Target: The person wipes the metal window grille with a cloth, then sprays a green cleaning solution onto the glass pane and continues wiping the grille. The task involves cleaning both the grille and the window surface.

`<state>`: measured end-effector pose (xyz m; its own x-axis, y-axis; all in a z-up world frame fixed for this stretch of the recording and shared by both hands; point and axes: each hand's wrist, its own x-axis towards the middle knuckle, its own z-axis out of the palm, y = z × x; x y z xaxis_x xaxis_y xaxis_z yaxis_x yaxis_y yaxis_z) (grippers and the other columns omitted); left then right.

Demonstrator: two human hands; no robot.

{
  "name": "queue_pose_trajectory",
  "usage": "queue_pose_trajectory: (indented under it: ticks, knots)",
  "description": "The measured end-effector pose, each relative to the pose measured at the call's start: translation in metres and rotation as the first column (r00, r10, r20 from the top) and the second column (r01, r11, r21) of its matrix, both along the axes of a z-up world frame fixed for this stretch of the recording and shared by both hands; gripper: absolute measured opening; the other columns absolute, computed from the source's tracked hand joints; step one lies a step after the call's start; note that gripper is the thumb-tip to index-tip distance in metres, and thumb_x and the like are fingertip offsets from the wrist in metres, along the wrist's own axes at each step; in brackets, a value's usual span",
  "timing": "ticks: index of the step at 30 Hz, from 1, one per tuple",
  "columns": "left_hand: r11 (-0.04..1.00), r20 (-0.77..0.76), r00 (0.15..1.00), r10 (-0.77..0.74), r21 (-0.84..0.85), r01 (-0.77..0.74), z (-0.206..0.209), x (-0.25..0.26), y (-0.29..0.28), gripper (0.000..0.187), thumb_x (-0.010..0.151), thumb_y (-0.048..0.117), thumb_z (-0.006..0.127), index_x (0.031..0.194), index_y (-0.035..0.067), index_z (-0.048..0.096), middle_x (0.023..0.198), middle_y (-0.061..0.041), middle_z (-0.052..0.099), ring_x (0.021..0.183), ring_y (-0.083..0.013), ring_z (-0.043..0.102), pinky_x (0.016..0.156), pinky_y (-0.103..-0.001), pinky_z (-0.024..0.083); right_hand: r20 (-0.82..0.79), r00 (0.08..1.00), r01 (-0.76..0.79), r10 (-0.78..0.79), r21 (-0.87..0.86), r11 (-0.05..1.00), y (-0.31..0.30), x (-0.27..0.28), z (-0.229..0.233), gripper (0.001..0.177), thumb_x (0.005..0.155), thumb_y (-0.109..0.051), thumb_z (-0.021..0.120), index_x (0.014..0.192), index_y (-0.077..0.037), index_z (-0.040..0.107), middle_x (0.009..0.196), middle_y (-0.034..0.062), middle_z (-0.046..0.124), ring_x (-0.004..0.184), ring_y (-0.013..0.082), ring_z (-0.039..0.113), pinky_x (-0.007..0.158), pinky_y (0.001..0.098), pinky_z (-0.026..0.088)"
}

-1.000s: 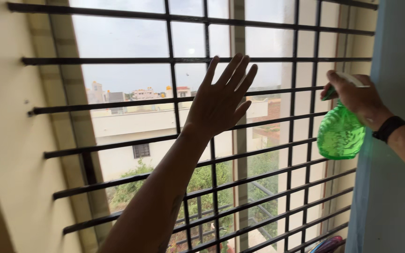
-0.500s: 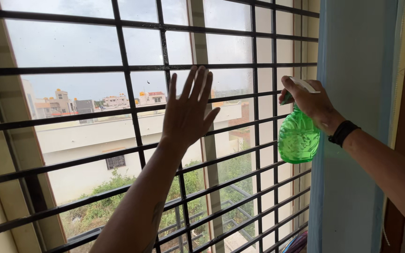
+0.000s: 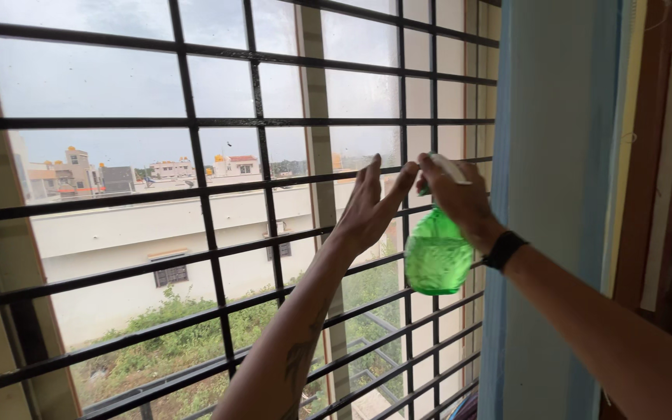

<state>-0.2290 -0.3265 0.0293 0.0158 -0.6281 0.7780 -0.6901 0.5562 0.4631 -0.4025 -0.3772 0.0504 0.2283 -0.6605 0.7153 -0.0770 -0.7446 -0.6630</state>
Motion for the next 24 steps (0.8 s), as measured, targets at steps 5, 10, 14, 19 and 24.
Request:
queue_pose_trajectory:
  ticks: [5,10,14,19,24]
  knots:
    - [0.985,0.004,0.989,-0.147,0.091,0.146,0.012,-0.021,-0.019,0.131,0.072,0.087,0.054,0.153,-0.012,0.024,0.149,-0.040,0.036,0.137,-0.0541,0.043,0.101,-0.063,0.051,0.107,0.990,-0.089,0.096,-0.067,0.994,0.011,0.019,-0.003,0.042,0.096,-0.051,0.057,0.098,-0.010,0.068,0.077,0.0000,0.069,0.066,0.0091,0.067,0.055,0.0267,0.055]
    - [0.945,-0.059,0.947,-0.314,0.079,0.318,0.018,-0.031,-0.020,0.133,0.068,0.084,0.064,0.147,-0.016,0.027,0.134,-0.046,0.050,0.126,-0.0542,0.059,0.096,-0.058,0.058,0.145,0.972,-0.167,0.184,-0.125,0.978,0.026,0.024,-0.002,0.048,0.102,-0.048,0.058,0.080,-0.006,0.061,0.064,0.0017,0.054,0.052,0.0108,0.051,0.045,0.0285,0.040]
    - [0.944,-0.121,0.952,-0.282,0.141,0.298,0.016,-0.025,-0.015,0.138,0.066,0.085,0.062,0.151,-0.013,0.017,0.140,-0.045,0.040,0.132,-0.0553,0.049,0.099,-0.060,0.054,0.177,0.977,-0.102,0.121,-0.113,0.988,0.041,0.029,0.004,0.048,0.099,-0.049,0.061,0.077,-0.006,0.061,0.063,0.0001,0.055,0.054,0.0100,0.053,0.048,0.0284,0.042]
    - [0.947,-0.160,0.954,-0.255,0.160,0.280,0.019,-0.015,-0.008,0.139,0.064,0.086,0.061,0.149,-0.016,0.019,0.138,-0.044,0.041,0.131,-0.0546,0.051,0.100,-0.057,0.055,0.102,0.995,0.018,-0.006,-0.115,0.993,0.051,0.039,0.016,0.050,0.099,-0.051,0.059,0.076,-0.007,0.062,0.062,0.0009,0.058,0.055,0.0107,0.055,0.050,0.0289,0.045]
    - [0.962,-0.164,0.967,-0.194,0.161,0.220,0.005,-0.011,0.006,0.137,0.057,0.089,0.062,0.139,-0.018,0.036,0.127,-0.041,0.056,0.123,-0.0504,0.063,0.096,-0.053,0.060,0.251,0.967,-0.019,0.033,-0.056,0.998,0.051,0.050,0.004,0.043,0.093,-0.054,0.063,0.092,-0.012,0.068,0.075,-0.0012,0.070,0.067,0.0096,0.068,0.058,0.0295,0.057]
